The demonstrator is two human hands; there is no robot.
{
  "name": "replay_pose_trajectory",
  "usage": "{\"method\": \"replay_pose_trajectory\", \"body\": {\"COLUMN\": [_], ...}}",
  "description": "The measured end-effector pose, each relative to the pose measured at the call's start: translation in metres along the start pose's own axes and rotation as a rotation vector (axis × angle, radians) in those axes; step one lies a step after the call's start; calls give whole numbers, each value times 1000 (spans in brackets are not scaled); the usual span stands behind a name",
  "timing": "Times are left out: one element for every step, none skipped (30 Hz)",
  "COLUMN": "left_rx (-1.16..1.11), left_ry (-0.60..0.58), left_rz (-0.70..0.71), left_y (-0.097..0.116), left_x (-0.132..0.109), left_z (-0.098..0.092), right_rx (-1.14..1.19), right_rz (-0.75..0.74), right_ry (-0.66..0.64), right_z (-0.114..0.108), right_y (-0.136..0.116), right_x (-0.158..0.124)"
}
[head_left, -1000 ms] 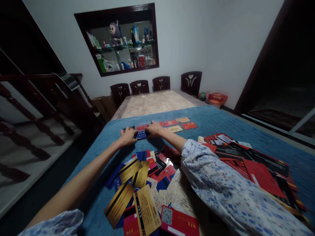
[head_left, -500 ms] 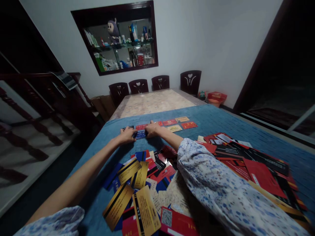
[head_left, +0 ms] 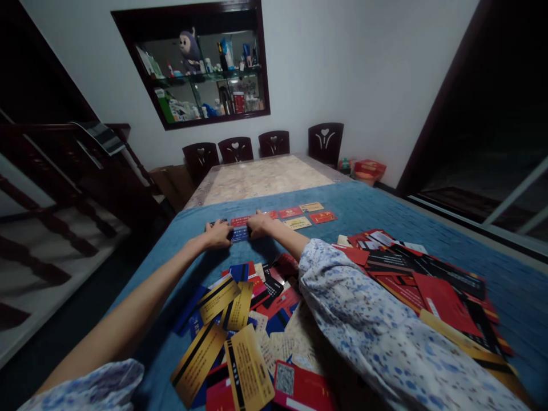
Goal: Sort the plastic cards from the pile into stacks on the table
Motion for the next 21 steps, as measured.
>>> {"method": "replay_pose_trajectory", "body": {"left_rx": [13, 24, 33, 42, 47, 49, 48, 46, 45, 46, 47, 50, 52, 51, 48, 41, 33, 25, 17, 11, 5], "left_ry": [-2, -5, -8, -11, -13, -14, -11, -8, -3, 3, 12, 20, 29, 41, 52, 70, 85, 103, 119, 134, 147], "left_rz": [6, 12, 16, 18, 19, 17, 13, 12, 12, 13, 13, 14, 14, 13, 13, 14, 17, 20, 23, 28, 34], "left_y": [1, 2, 3, 5, 6, 6, 7, 7, 8, 8, 7, 6, 6, 4, 3, 2, 2, 1, 0, 0, 0], "left_x": [2, 3, 4, 5, 5, 4, 4, 3, 2, 1, 0, -1, -1, -1, -1, -1, -1, -1, -2, -2, -3], "left_z": [0, 1, 0, 0, 0, -1, -2, -3, -4, -5, -6, -7, -7, -7, -8, -8, -8, -9, -9, -9, -8], "right_rx": [2, 5, 9, 12, 13, 13, 12, 11, 8, 4, -1, -7, -17, -28, -40, -50, -58, -63, -67, -71, -78], "right_rz": [-6, -9, -10, -9, -9, -9, -12, -17, -24, -30, -36, -40, -42, -46, -53, -63, -72, -79, -84, -85, -83], "right_ry": [-3, -3, -5, -7, -7, -8, -12, -14, -15, -14, -14, -13, -8, -3, 2, 7, 18, 33, 47, 62, 74], "right_z": [0, -1, -1, -1, -1, -2, -2, -2, -2, -2, -2, -3, -3, -4, -4, -5, -6, -8, -10, -12, -15], "right_y": [0, 0, 0, 0, 0, 0, 0, 0, 0, -1, -1, -1, -1, -1, 0, 0, 0, 1, 2, 3, 5], "right_x": [0, 0, 0, 0, -1, -1, -2, -2, -3, -3, -4, -4, -4, -4, -4, -5, -6, -7, -10, -13, -17]}}
Point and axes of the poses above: each hand's wrist, its own x-axis towards the middle knuckle, its own z-axis out of the palm, y = z × x, the point moved 6 cm from there along x, towards the middle knuckle, and after that the axes turned 13 degrees about -z, right-handed, at the moved point
